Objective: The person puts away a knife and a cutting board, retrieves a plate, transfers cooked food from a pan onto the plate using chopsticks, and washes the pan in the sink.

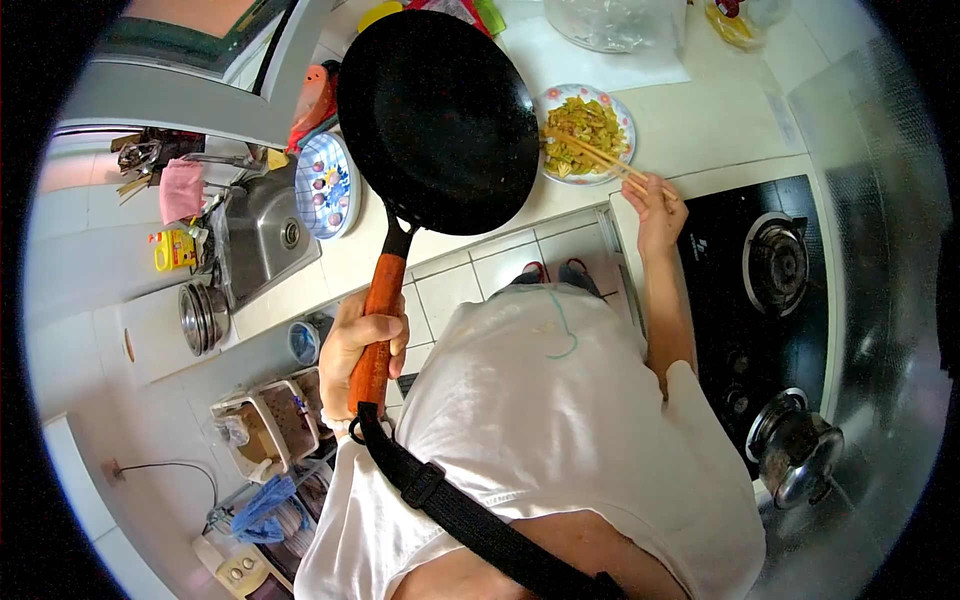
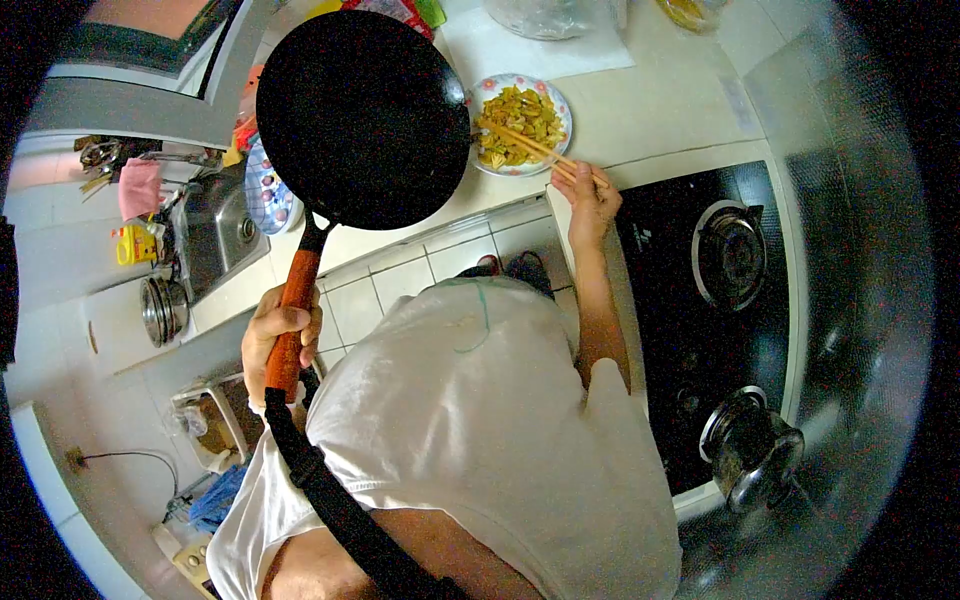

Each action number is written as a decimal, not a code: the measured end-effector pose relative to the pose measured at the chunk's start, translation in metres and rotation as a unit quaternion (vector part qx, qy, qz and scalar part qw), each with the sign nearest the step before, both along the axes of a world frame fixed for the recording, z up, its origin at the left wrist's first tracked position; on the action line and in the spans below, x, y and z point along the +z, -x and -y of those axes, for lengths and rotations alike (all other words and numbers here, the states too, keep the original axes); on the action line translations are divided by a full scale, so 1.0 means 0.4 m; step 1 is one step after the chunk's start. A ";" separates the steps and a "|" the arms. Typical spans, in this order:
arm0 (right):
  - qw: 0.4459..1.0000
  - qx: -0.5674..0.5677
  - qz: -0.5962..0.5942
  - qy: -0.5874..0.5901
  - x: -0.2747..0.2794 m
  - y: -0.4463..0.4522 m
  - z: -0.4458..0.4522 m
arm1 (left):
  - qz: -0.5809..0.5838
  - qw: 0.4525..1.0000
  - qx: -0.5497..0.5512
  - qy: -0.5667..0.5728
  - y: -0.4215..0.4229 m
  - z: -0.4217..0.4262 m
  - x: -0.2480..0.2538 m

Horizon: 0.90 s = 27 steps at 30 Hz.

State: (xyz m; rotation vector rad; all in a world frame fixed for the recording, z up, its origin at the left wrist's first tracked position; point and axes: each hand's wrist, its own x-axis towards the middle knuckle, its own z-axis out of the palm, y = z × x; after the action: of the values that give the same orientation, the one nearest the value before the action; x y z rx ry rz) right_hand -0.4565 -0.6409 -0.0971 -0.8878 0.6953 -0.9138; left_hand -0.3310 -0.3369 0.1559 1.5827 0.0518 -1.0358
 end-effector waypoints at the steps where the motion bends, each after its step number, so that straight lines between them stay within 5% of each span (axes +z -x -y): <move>1: 0.999 -0.038 0.000 0.000 0.008 -0.004 0.005 | 0.001 1.000 0.001 0.000 -0.001 -0.001 -0.001; 3: 1.000 -0.031 0.004 -0.004 0.032 0.005 -0.011 | -0.006 1.000 -0.004 0.001 -0.003 -0.004 -0.005; 6: 0.981 0.188 -0.018 -0.046 0.057 0.027 -0.026 | -0.003 1.000 -0.010 0.008 -0.006 -0.006 -0.010; 12: 0.998 -0.056 -0.019 0.015 0.015 0.008 0.012 | 0.004 1.000 -0.001 -0.010 0.001 0.002 0.000; 19: 0.985 0.168 -0.028 -0.034 0.061 0.019 -0.035 | -0.014 1.000 0.013 0.015 -0.004 0.003 -0.005; 21: 0.992 0.126 -0.022 -0.011 0.014 0.007 -0.013 | -0.012 1.000 0.016 0.009 -0.003 0.002 -0.005; 23: 0.998 -0.035 -0.039 0.036 0.015 -0.003 0.000 | -0.012 1.000 0.021 0.010 -0.002 -0.001 -0.005; 25: 0.998 -0.035 -0.040 0.030 0.046 0.004 -0.015 | -0.013 1.000 0.023 0.010 -0.002 -0.001 -0.005; 27: 0.996 0.084 -0.010 0.015 0.063 0.018 -0.035 | -0.015 1.000 0.022 0.014 -0.002 -0.001 -0.004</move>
State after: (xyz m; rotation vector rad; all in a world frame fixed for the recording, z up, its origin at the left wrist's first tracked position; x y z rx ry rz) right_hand -0.4637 -0.6268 -0.0721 -0.9673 0.6146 -0.7676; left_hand -0.3301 -0.3364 0.1543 1.5343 0.0924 -1.0223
